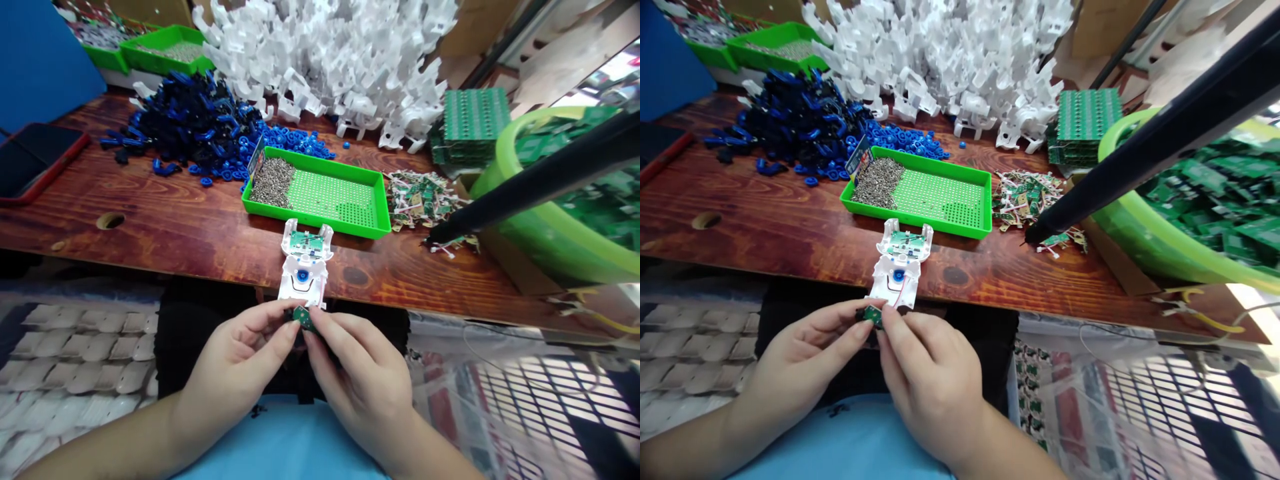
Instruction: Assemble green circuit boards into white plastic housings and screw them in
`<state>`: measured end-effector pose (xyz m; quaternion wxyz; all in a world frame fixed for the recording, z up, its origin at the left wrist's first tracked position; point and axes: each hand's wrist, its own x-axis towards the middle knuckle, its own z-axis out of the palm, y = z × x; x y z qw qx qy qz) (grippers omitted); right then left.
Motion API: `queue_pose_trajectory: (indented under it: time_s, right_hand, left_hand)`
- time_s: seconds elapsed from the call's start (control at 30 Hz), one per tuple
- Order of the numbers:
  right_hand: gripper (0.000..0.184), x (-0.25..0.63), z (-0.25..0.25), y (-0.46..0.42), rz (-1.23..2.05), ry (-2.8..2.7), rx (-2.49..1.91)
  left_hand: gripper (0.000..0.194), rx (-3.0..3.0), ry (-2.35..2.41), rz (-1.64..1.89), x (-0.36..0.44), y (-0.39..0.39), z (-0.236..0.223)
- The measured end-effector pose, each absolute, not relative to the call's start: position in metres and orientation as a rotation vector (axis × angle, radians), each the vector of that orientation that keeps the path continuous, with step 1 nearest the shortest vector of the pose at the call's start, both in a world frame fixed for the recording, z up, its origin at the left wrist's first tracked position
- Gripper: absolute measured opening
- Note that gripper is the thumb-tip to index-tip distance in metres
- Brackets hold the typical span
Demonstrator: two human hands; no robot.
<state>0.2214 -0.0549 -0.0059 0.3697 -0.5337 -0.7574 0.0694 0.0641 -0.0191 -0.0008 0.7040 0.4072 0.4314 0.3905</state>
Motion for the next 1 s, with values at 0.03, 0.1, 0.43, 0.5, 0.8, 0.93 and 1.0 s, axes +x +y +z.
queue_pose_trajectory:
  time_s: [0.03,0.1,0.43,0.5,0.8,0.93,1.0]
  right_hand:
    - [0.044,0.222,-0.006,-0.054,0.207,-1.954,-1.381]
    - [0.040,0.224,-0.005,-0.052,0.261,-1.945,-1.380]
    - [0.029,0.227,0.000,-0.044,0.473,-1.902,-1.284]
    - [0.028,0.227,0.000,-0.044,0.515,-1.872,-1.260]
    - [0.025,0.225,0.000,-0.048,0.571,-1.797,-1.310]
    - [0.039,0.222,-0.003,-0.053,0.501,-1.735,-1.292]
    - [0.045,0.222,-0.005,-0.055,0.480,-1.699,-1.316]
  left_hand:
    - [0.022,0.908,0.970,0.859,0.064,-0.019,0.000]
    - [0.023,0.908,0.978,0.835,0.064,-0.019,0.001]
    - [0.026,0.875,0.971,0.762,0.062,-0.018,0.004]
    - [0.026,0.888,0.984,0.759,0.062,-0.019,0.004]
    - [0.024,0.949,1.013,0.783,0.064,-0.020,0.004]
    - [0.020,0.886,0.958,0.874,0.063,-0.022,0.000]
    - [0.019,0.829,0.918,0.889,0.063,-0.021,-0.002]
